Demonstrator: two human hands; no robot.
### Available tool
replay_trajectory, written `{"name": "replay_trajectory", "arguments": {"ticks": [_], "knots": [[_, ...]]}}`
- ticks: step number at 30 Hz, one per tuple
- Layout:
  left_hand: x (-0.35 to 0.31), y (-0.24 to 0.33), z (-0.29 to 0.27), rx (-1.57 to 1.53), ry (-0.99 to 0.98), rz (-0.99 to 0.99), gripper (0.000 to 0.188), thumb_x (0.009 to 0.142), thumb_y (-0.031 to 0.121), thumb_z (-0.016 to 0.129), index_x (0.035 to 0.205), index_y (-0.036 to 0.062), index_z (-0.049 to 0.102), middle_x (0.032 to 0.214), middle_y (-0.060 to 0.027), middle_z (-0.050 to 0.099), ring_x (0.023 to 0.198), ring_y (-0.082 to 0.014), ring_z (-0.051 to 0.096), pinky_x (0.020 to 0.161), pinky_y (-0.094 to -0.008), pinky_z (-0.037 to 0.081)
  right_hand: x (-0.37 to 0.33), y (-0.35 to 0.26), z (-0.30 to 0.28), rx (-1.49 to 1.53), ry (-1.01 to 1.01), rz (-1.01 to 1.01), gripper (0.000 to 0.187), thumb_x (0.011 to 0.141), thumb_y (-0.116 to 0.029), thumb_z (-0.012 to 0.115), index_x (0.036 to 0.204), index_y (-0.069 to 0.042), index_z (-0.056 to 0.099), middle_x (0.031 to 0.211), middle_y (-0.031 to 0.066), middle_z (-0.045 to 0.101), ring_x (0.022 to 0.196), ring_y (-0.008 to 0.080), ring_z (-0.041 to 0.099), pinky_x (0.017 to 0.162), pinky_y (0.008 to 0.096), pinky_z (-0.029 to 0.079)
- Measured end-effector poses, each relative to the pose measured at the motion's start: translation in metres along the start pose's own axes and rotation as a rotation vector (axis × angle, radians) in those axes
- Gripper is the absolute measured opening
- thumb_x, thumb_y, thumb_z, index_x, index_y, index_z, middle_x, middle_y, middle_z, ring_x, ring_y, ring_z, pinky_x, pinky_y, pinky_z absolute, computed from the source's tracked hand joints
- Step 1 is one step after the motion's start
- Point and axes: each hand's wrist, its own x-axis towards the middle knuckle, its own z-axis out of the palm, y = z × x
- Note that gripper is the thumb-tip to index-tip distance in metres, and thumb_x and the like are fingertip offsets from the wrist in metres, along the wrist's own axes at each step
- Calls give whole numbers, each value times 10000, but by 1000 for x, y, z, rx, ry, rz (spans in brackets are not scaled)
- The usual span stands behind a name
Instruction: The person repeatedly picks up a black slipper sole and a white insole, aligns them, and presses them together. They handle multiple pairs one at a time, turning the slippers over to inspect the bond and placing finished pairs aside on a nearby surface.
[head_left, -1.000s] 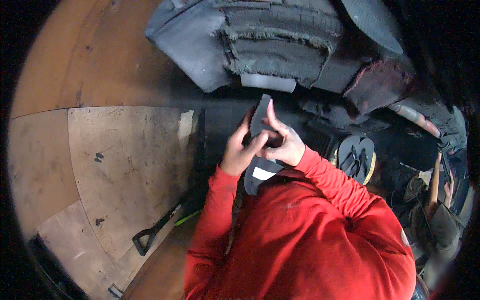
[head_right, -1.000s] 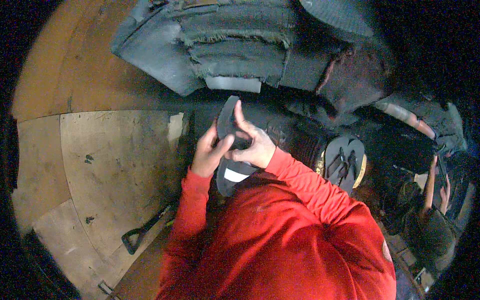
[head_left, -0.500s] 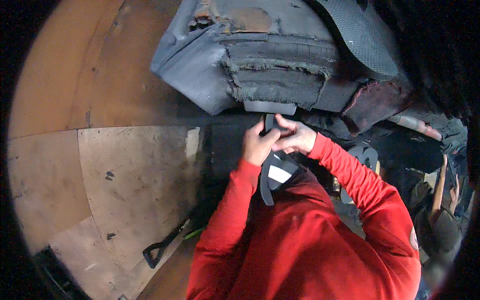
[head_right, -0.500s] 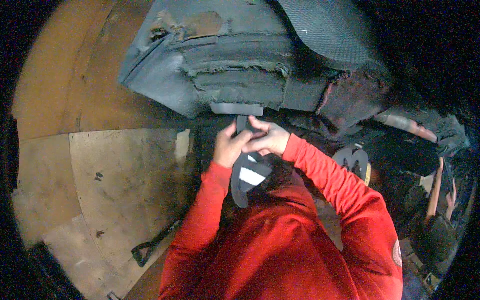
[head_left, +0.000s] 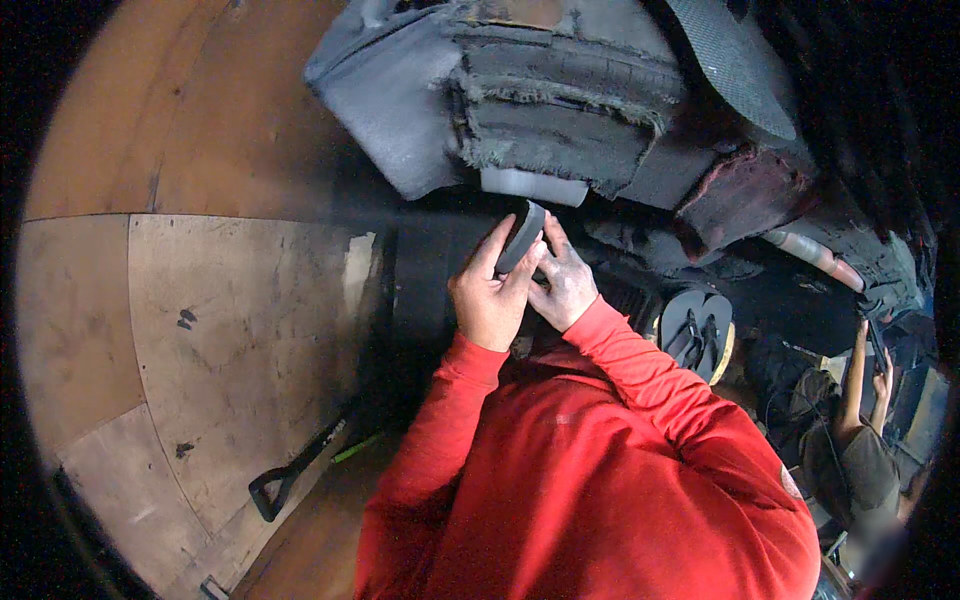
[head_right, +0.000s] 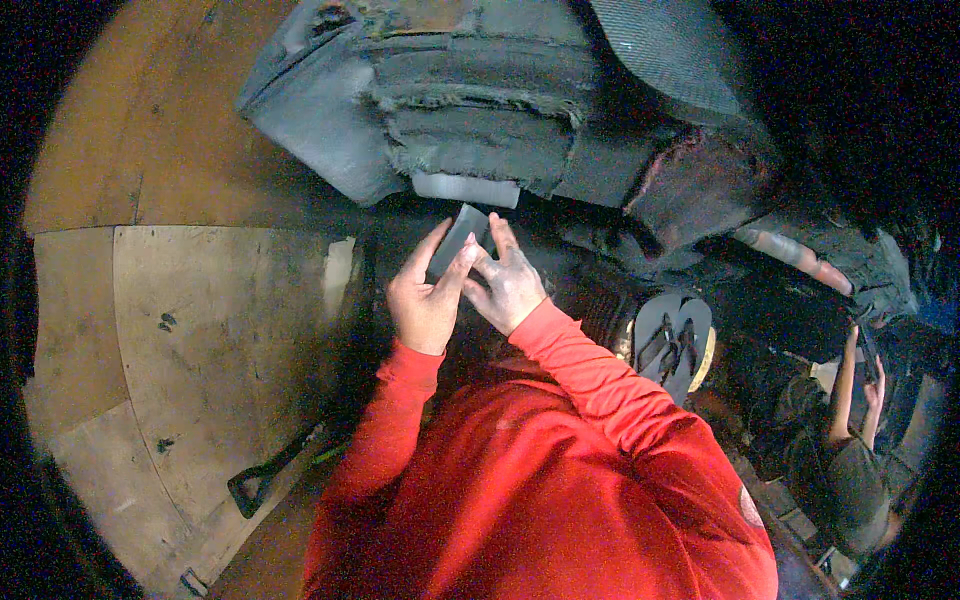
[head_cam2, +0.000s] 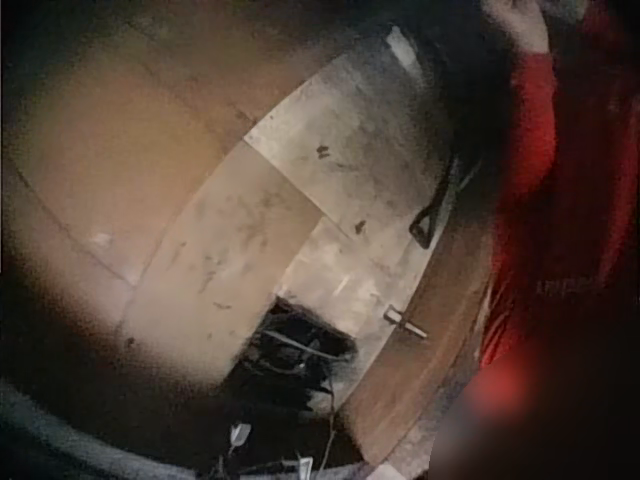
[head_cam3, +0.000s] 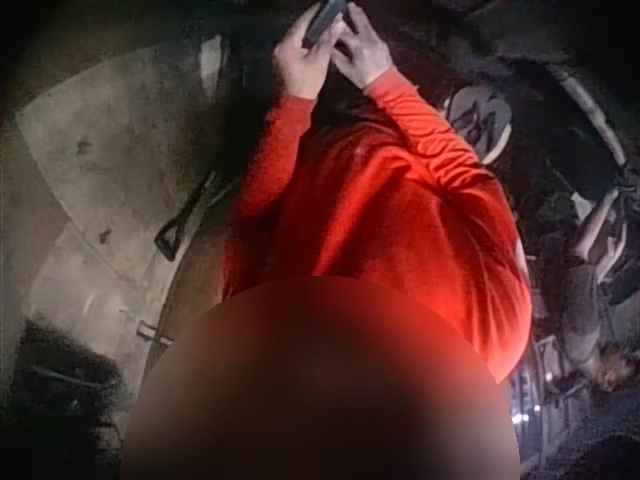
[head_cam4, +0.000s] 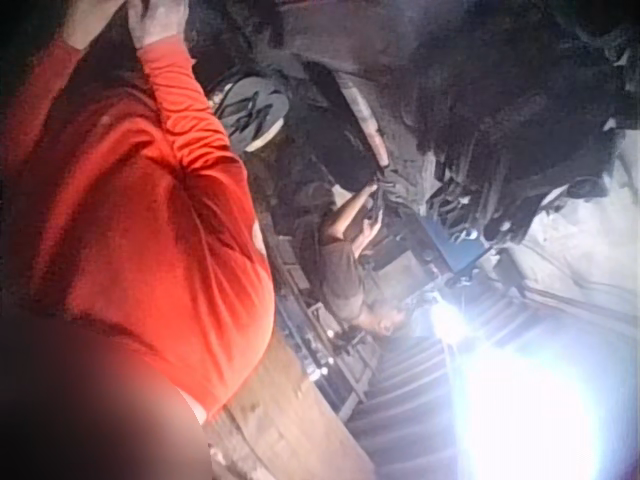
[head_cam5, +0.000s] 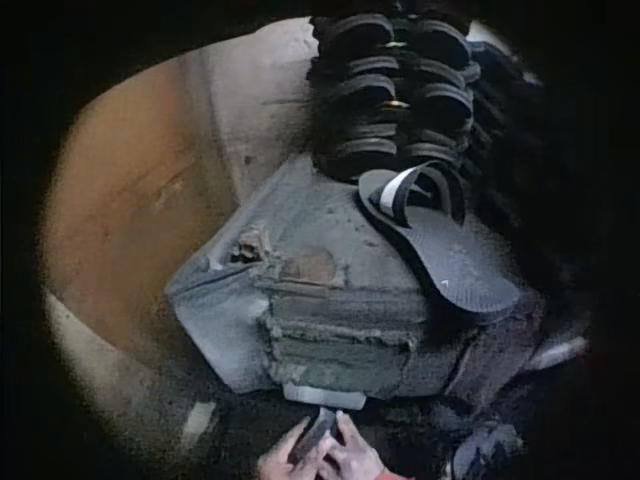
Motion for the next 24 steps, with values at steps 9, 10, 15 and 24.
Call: {"name": "replay_trajectory", "arguments": {"ticks": [9, 10, 15, 24], "knots": [[19, 8, 9, 323, -22, 95, 233, 873, 215, 715, 1034, 46, 714, 872, -139, 691, 797, -310, 682, 692, -390, 522, 0, 13, 1, 300, -124, -13, 763, 731, -235, 812, 1413, -107, 496, 1360, 291, 507, 1177, 456, 568, 952, 443, 514], [22, 6, 13, 325, -35, 58, 246, 877, 255, 706, 1009, 48, 709, 878, -147, 681, 801, -346, 668, 686, -417, 517, 2, 15, -2, 288, -168, 5, 764, 731, -232, 812, 1415, -107, 495, 1352, 288, 512, 1174, 456, 568, 947, 443, 516], [12, 3, 20, 132, -16, -84, 297, 905, 278, 684, 1082, 40, 697, 981, -182, 702, 861, -349, 695, 718, -386, 533, 8, 20, -21, 139, -173, -22, 642, 755, -213, 786, 1346, -101, 558, 1381, 309, 453, 1153, 484, 561, 950, 466, 506], [23, 32, -30, 54, -311, -174, 402, 917, 139, 662, 1282, -21, 604, 1106, -91, 716, 971, -108, 648, 846, -278, 518, 14, -36, -30, 1039, -444, 318, 694, 833, -104, 767, 1438, -83, 426, 1243, 104, 598, 1160, 171, 564, 981, 349, 470]]}}
